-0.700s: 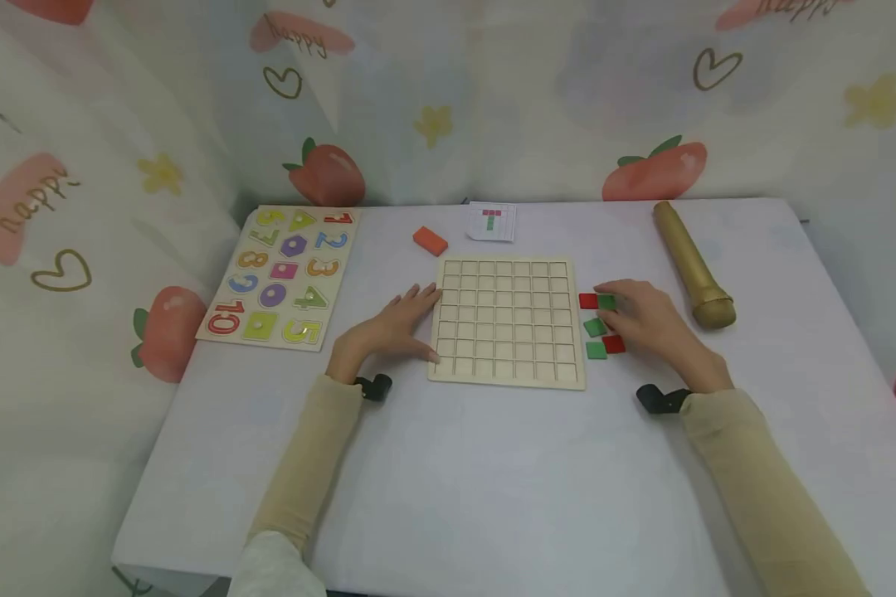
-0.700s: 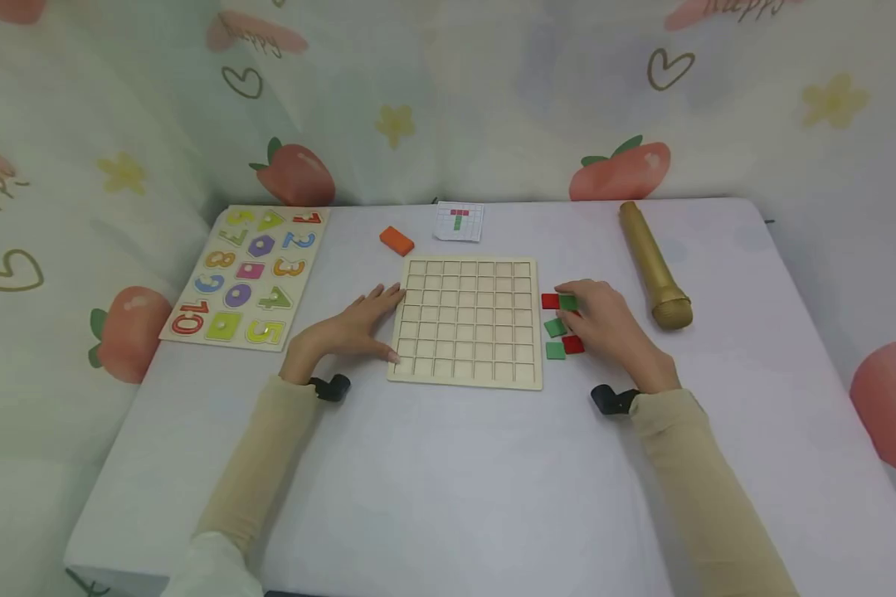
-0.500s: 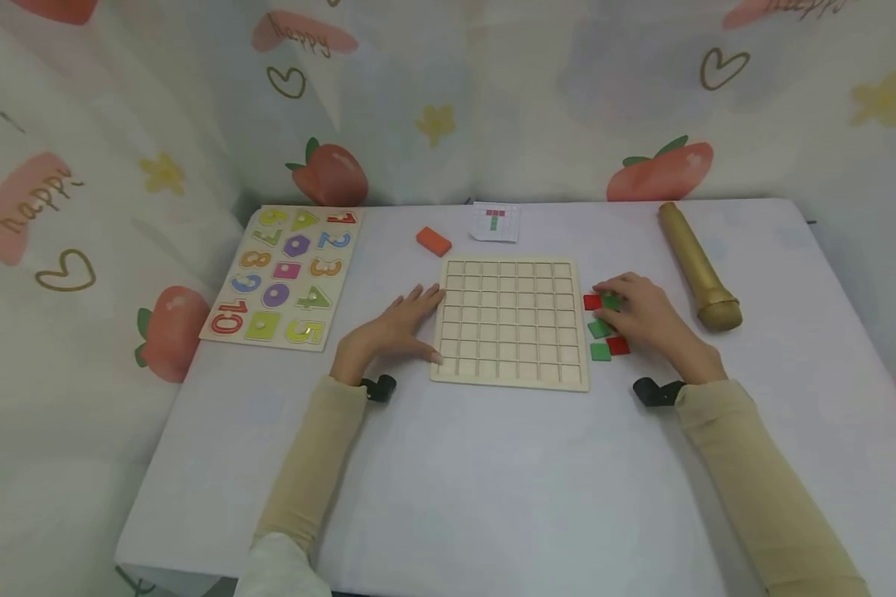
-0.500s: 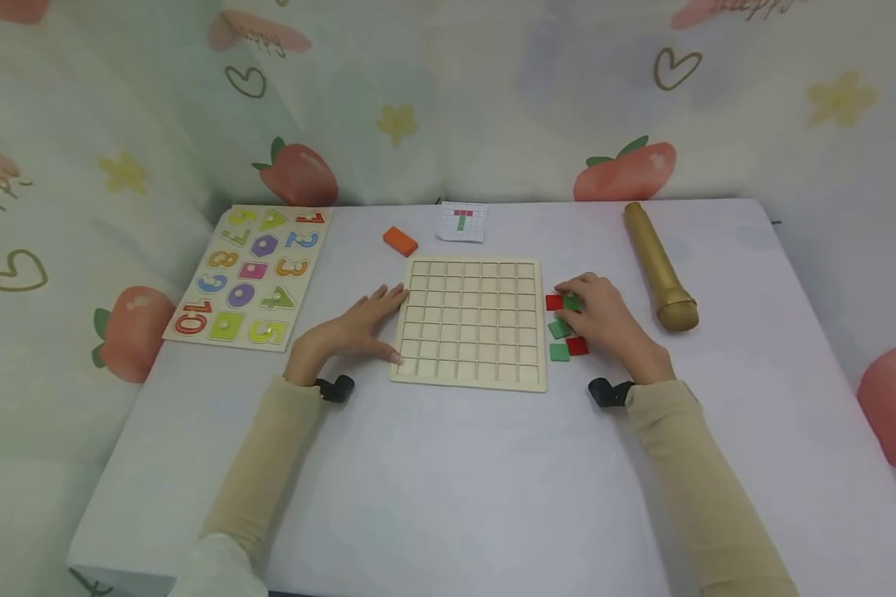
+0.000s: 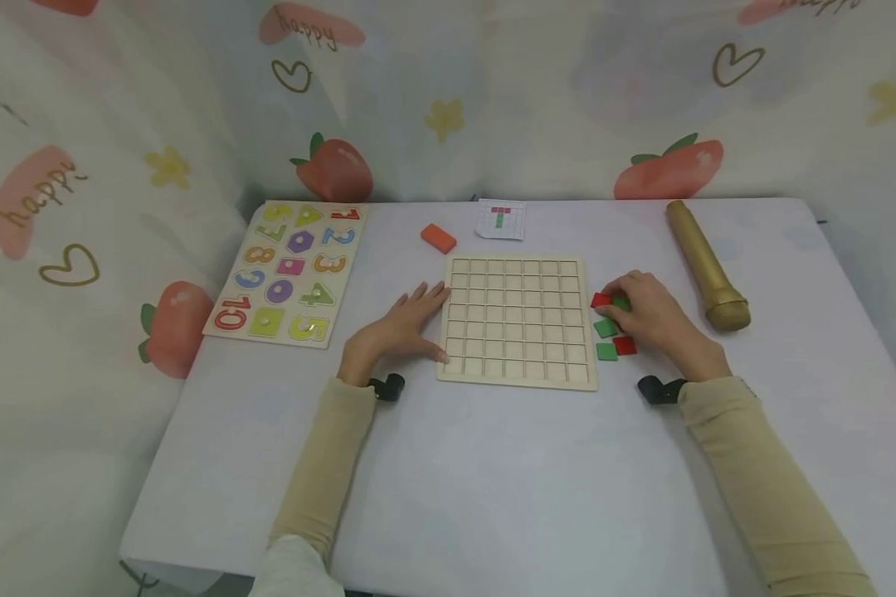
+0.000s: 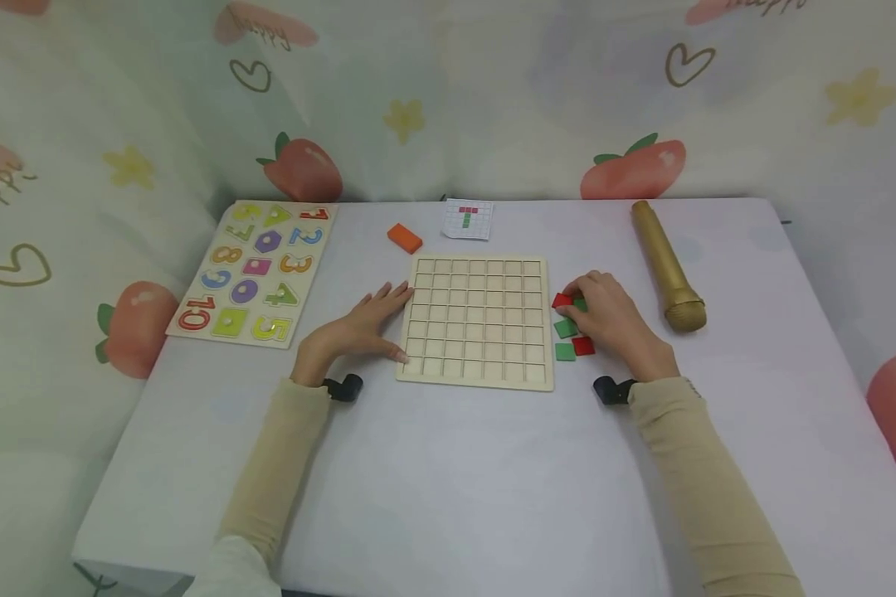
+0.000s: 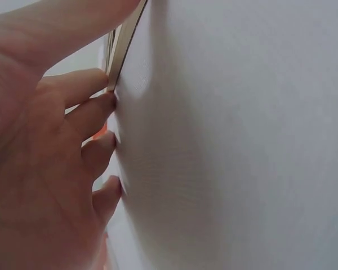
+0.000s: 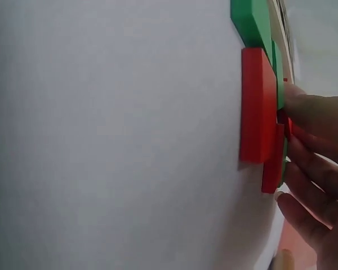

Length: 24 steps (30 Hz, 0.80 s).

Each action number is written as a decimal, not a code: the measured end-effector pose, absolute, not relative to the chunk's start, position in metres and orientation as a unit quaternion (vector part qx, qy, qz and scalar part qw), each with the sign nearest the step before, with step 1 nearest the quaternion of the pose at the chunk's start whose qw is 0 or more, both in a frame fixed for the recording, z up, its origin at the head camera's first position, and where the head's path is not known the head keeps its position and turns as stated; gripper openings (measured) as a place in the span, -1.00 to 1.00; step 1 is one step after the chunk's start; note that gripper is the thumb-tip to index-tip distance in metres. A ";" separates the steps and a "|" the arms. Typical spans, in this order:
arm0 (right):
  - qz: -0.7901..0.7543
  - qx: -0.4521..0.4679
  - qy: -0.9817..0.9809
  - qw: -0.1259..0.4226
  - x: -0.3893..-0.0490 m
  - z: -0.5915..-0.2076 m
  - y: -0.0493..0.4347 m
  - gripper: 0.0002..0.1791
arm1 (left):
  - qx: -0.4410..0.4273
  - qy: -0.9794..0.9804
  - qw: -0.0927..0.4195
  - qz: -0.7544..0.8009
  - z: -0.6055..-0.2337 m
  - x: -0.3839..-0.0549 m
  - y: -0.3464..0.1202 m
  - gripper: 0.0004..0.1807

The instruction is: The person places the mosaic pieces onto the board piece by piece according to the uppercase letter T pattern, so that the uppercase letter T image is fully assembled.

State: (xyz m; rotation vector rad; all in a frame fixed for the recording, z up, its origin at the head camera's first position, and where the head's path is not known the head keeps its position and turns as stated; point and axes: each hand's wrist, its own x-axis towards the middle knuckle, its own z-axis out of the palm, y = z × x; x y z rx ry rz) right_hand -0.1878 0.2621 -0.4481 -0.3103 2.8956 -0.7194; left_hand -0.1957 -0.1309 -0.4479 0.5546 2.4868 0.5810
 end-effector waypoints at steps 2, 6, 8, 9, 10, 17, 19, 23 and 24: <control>-0.235 -0.101 0.964 0.070 -0.187 -0.448 0.262 -0.56 | 0.202 0.919 0.262 0.217 -0.449 -0.197 -0.132 0.31; -0.238 -0.096 0.964 0.064 -0.187 -0.449 0.261 -0.55 | 0.201 0.919 0.260 0.220 -0.450 -0.197 -0.133 0.31; -0.243 -0.101 0.963 0.057 -0.187 -0.447 0.259 -0.56 | 0.201 0.919 0.258 0.220 -0.450 -0.197 -0.134 0.31; -0.246 -0.106 0.962 0.053 -0.187 -0.445 0.258 -0.56 | 0.201 0.919 0.257 0.221 -0.450 -0.197 -0.134 0.31; -0.248 -0.111 0.961 0.048 -0.187 -0.444 0.257 -0.57 | 0.201 0.919 0.256 0.222 -0.450 -0.197 -0.135 0.31; -0.275 -0.150 0.950 0.017 -0.190 -0.437 0.241 -0.64 | 0.202 0.916 0.257 0.234 -0.450 -0.196 -0.135 0.31; -0.280 -0.155 0.947 0.014 -0.193 -0.437 0.235 -0.64 | 0.202 0.916 0.256 0.235 -0.449 -0.196 -0.135 0.31; -0.289 -0.155 0.945 0.018 -0.201 -0.440 0.225 -0.64 | 0.203 0.916 0.254 0.236 -0.449 -0.196 -0.134 0.30; -0.290 -0.155 0.944 0.022 -0.202 -0.440 0.222 -0.64 | 0.203 0.915 0.255 0.238 -0.448 -0.196 -0.134 0.30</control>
